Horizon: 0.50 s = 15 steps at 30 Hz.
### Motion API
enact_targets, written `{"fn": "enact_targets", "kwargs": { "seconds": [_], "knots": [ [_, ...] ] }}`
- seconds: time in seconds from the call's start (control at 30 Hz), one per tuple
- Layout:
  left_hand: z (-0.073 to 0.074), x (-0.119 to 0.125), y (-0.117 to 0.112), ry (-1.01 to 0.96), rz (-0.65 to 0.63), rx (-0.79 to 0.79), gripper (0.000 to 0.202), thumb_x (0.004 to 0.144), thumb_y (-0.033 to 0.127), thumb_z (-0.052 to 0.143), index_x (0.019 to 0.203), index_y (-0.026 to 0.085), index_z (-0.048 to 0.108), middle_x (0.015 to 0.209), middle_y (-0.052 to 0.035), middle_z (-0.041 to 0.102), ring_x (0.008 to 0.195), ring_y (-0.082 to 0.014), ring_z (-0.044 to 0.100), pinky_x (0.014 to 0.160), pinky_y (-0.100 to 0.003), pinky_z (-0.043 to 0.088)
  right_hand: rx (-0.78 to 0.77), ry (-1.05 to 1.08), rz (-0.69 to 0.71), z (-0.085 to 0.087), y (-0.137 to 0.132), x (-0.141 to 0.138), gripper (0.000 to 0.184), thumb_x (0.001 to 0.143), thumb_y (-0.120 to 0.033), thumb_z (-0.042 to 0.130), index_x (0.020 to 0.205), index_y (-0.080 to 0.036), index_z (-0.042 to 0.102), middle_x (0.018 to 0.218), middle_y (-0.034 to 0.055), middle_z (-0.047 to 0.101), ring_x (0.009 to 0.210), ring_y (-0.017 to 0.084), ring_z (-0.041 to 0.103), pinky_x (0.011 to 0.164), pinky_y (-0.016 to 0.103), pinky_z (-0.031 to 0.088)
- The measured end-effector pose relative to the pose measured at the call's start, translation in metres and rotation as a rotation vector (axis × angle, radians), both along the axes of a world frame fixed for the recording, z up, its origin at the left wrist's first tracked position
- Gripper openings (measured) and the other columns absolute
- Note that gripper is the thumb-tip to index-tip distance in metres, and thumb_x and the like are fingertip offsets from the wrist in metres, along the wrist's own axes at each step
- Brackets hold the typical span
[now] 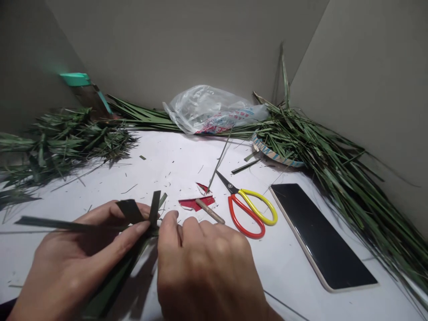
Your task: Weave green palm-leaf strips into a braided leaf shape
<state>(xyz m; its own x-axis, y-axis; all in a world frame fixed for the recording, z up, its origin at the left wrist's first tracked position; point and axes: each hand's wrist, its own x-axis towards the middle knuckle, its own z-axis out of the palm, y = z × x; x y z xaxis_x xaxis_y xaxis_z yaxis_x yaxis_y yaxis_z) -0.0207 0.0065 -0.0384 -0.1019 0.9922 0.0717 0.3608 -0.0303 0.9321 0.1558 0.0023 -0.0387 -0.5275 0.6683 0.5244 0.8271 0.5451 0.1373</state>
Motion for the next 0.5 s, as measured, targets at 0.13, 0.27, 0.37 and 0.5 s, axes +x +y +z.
{"fn": "enact_targets", "kwargs": {
  "seconds": [0.13, 0.27, 0.37, 0.5],
  "knots": [
    [-0.001, -0.007, 0.006, -0.183, -0.070, -0.173, 0.018, 0.079, 0.037, 0.073, 0.072, 0.023, 0.064, 0.067, 0.0035, 0.066, 0.072, -0.0172, 0.066, 0.056, -0.017, 0.051, -0.099, 0.048, 0.018, 0.000, 0.005, 0.003, 0.041, 0.072, -0.009, 0.051, 0.108, -0.020, 0.065, 0.068, -0.0009, 0.068, 0.051, 0.016, 0.061, 0.048, 0.032, 0.031],
    [0.001, -0.008, 0.011, -0.416, -0.116, -0.336, 0.017, 0.078, 0.037, 0.076, 0.078, 0.022, 0.069, 0.070, 0.0029, 0.071, 0.066, -0.0133, 0.063, 0.058, -0.016, 0.050, -0.182, 0.056, -0.005, 0.003, 0.007, 0.005, 0.039, 0.070, -0.014, 0.059, 0.107, -0.026, 0.065, 0.066, -0.0037, 0.067, 0.049, 0.017, 0.060, 0.045, 0.032, 0.028],
    [0.004, -0.008, 0.010, -0.512, -0.172, -0.399, 0.015, 0.078, 0.034, 0.077, 0.084, 0.022, 0.072, 0.072, 0.0019, 0.072, 0.067, -0.0133, 0.064, 0.059, -0.016, 0.051, -0.196, 0.041, -0.008, 0.005, 0.004, 0.006, 0.040, 0.073, -0.012, 0.056, 0.110, -0.026, 0.065, 0.069, -0.0017, 0.071, 0.053, 0.018, 0.064, 0.045, 0.030, 0.032],
    [0.005, -0.008, 0.007, -0.556, -0.181, -0.392, 0.012, 0.080, 0.031, 0.076, 0.088, 0.023, 0.073, 0.074, 0.0029, 0.072, 0.069, -0.0133, 0.066, 0.060, -0.015, 0.052, -0.210, 0.086, 0.049, 0.010, -0.004, 0.007, 0.041, 0.081, -0.013, 0.048, 0.119, -0.018, 0.064, 0.075, 0.0047, 0.075, 0.052, 0.021, 0.066, 0.045, 0.032, 0.045]
  ]
}}
